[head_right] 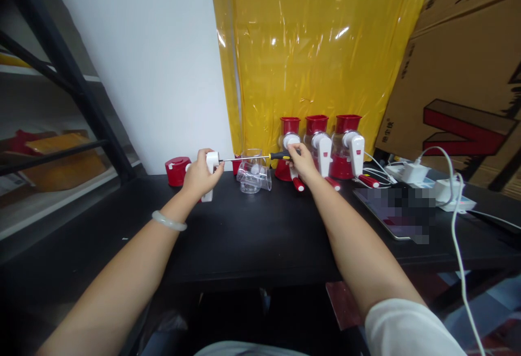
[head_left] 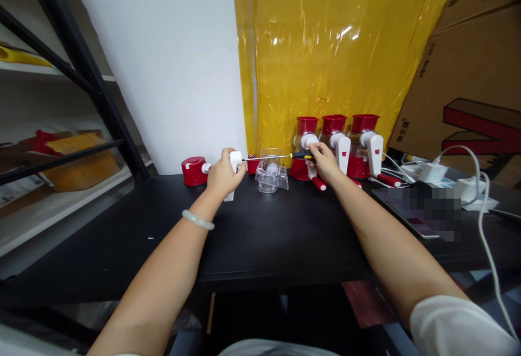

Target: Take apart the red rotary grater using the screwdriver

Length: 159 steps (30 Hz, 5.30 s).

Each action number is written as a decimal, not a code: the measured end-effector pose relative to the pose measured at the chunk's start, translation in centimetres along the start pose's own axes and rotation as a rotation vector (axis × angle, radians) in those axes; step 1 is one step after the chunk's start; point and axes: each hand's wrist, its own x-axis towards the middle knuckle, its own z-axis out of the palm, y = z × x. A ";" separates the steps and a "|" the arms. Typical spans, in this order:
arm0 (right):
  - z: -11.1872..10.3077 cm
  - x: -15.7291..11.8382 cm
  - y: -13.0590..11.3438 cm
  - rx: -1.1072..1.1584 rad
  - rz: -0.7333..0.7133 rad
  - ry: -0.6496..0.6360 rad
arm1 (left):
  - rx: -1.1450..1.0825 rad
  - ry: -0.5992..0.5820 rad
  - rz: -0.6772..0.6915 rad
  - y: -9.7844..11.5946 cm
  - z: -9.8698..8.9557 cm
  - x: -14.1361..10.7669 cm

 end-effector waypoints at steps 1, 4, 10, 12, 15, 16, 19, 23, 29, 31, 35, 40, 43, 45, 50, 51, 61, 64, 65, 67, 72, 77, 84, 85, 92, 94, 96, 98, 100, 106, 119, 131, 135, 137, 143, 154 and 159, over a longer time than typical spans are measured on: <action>0.0 0.0 0.0 0.017 0.011 0.002 | 0.000 0.004 -0.003 0.0 0.0 0.0; 0.1 -0.2 -0.3 0.071 0.057 -0.015 | -0.005 0.010 -0.007 -0.1 0.0 0.0; 0.2 -0.5 -0.8 0.203 0.096 -0.039 | -0.039 0.025 -0.013 -0.3 0.2 0.1; 0.2 -0.5 -0.9 0.224 0.093 -0.050 | -0.045 0.035 -0.017 -0.4 0.2 0.2; 0.2 -0.6 -1.1 0.238 0.079 -0.067 | -0.043 0.037 -0.029 -0.4 0.2 0.2; 0.2 -0.7 -1.1 0.250 0.073 -0.073 | -0.041 0.037 -0.031 -0.4 0.2 0.2; 0.2 -0.7 -1.2 0.304 0.054 -0.083 | -0.042 0.038 -0.029 -0.4 0.3 0.2; 0.2 -0.8 -1.4 0.301 0.043 -0.097 | -0.049 0.041 -0.035 -0.4 0.4 0.2; 0.2 -0.9 -1.7 0.330 0.063 -0.111 | -0.061 0.037 -0.033 -0.3 0.4 0.2; 0.3 -1.0 -1.8 0.338 0.072 -0.114 | -0.057 0.034 -0.033 -0.4 0.4 0.1; 0.3 -1.2 -2.1 0.345 0.082 -0.110 | -0.069 0.021 -0.038 -0.3 0.4 0.1; 0.2 -1.2 -2.3 0.374 0.090 -0.130 | -0.089 0.005 -0.036 -0.2 0.4 0.1; 0.1 -1.1 -2.4 0.355 0.095 -0.146 | -0.109 -0.008 -0.038 -0.3 0.4 0.2; 0.1 -1.0 -2.2 0.342 0.097 -0.144 | -0.121 -0.018 -0.039 -0.4 0.5 0.2; 0.4 -0.6 -1.5 0.240 0.140 -0.039 | -0.096 -0.013 -0.031 -0.5 0.7 0.1; 0.4 -0.5 -1.3 0.194 0.151 -0.015 | -0.088 -0.014 -0.030 -0.5 0.7 0.1; -0.2 -0.2 -0.2 -0.069 -0.014 -0.015 | -0.088 -0.013 -0.030 -0.3 0.6 0.0; 0.0 -0.2 -0.2 -0.006 0.010 -0.028 | -0.079 -0.009 -0.035 -0.4 0.7 0.1; 0.1 -0.2 -0.3 0.012 0.021 -0.028 | -0.077 -0.005 -0.035 -0.5 0.7 0.1; 0.2 -0.3 -0.4 0.048 0.038 -0.024 | -0.081 0.003 -0.035 -0.6 0.8 0.2; 0.5 -0.5 -0.9 0.124 0.046 -0.027 | -0.109 0.007 -0.054 -1.0 0.9 0.4; 0.4 -0.5 -0.7 0.148 0.043 -0.055 | -0.097 0.014 -0.087 -1.1 0.8 0.5; 0.2 -0.7 -0.8 0.202 0.010 -0.145 | -0.106 0.009 -0.107 -1.1 0.9 0.5; 0.2 -0.7 -0.9 0.208 0.007 -0.153 | -0.109 0.010 -0.105 -1.2 0.9 0.5; 0.4 -0.6 -1.2 0.124 0.039 -0.118 | -0.100 0.023 -0.087 -1.3 1.2 0.5; 0.5 -0.6 -1.3 0.037 0.038 -0.081 | -0.090 0.022 -0.084 -1.3 1.2 0.5; 0.5 -0.7 -1.3 -0.036 0.021 -0.052 | -0.088 0.013 -0.084 -1.2 1.2 0.4; 0.4 -0.6 -1.2 -0.095 -0.004 -0.032 | -0.091 0.005 -0.084 -1.1 1.2 0.4; 0.3 -0.5 -0.9 -0.168 -0.026 -0.016 | -0.094 0.004 -0.083 -1.1 1.1 0.3; -0.2 0.1 0.2 -0.250 -0.044 -0.014 | -0.090 -0.030 -0.092 -0.9 1.1 0.3; 0.4 -0.8 -0.8 0.135 0.062 -0.128 | -0.094 0.003 -0.103 -1.2 1.1 0.4; 0.5 -0.7 -1.2 0.094 0.088 -0.049 | -0.121 -0.021 -0.096 -0.9 1.0 0.3; 0.3 -0.5 -1.0 -0.036 0.031 -0.007 | -0.153 -0.066 -0.080 -0.7 1.0 0.2; 0.1 -0.5 -1.0 -0.099 0.004 -0.006 | -0.167 -0.077 -0.073 -0.7 1.0 0.2; -0.3 -0.3 -0.5 -0.195 -0.058 -0.018 | -0.215 -0.080 -0.060 -0.8 1.0 0.2; -0.2 -0.3 -0.8 0.131 0.021 -0.075 | -0.245 -0.053 -0.068 -1.1 1.2 0.3; -0.3 -0.7 -1.6 0.219 0.059 -0.111 | -0.237 -0.067 -0.079 -1.0 1.2 0.3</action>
